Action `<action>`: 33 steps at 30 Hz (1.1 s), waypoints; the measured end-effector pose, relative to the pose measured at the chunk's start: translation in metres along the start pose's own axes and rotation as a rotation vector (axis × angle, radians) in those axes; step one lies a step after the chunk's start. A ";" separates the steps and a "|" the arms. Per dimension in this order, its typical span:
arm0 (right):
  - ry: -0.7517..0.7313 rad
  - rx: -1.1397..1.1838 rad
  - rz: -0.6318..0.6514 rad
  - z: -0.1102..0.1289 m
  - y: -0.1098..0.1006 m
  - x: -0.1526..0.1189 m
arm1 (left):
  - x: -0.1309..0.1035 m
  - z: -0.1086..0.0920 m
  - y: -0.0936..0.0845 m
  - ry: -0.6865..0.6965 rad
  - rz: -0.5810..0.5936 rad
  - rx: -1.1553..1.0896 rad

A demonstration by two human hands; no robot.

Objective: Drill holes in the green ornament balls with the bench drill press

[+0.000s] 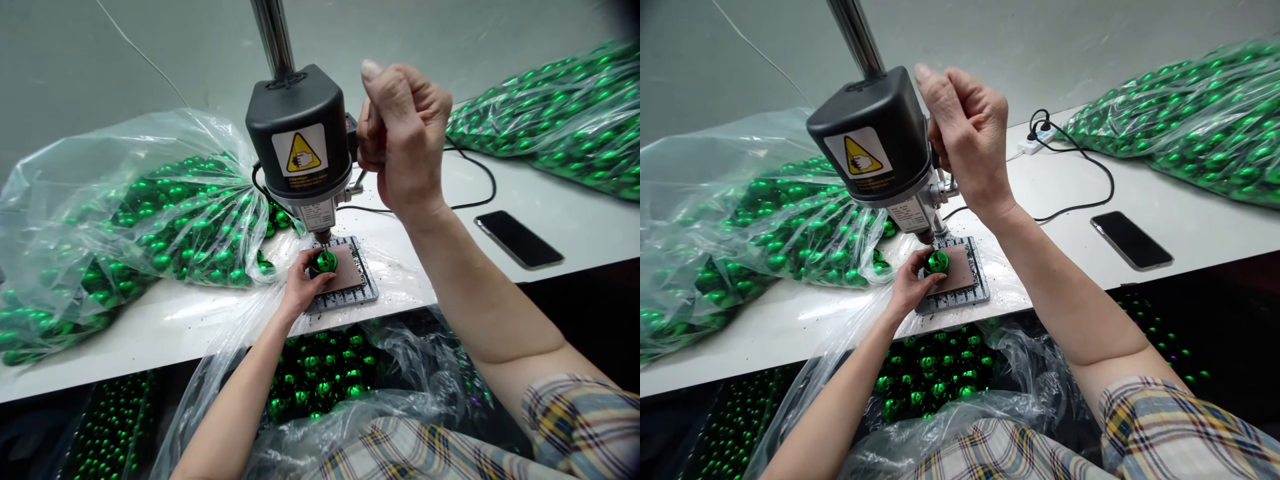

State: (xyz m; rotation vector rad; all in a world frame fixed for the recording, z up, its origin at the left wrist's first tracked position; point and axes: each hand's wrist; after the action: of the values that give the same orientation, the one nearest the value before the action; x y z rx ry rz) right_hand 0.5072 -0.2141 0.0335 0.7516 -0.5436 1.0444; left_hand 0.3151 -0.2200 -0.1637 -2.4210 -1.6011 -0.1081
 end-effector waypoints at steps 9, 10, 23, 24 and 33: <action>-0.005 -0.017 0.014 0.000 -0.002 0.001 | -0.007 0.007 0.014 0.032 0.003 0.037; -0.007 -0.031 0.024 0.000 -0.002 0.001 | -0.008 0.009 0.015 0.026 -0.002 0.026; -0.027 -0.050 0.010 0.009 -0.006 -0.014 | -0.011 0.012 0.023 -0.031 -0.116 -0.093; -0.031 -0.056 0.011 0.009 -0.006 -0.014 | -0.011 0.011 0.023 -0.038 -0.119 -0.106; -0.212 -0.146 -0.086 0.006 -0.005 -0.033 | -0.011 0.008 0.023 -0.054 -0.120 -0.092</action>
State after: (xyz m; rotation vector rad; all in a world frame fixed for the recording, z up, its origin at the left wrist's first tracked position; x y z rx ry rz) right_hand 0.4977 -0.2389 0.0125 0.7542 -0.7547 0.8406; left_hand 0.3316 -0.2362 -0.1772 -2.4138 -1.8027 -0.1419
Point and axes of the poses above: each hand's wrist, its own x-axis towards the middle knuckle, its own y-axis out of the palm, z = x × y, and after that the axes turned 9 degrees about -x, right-handed
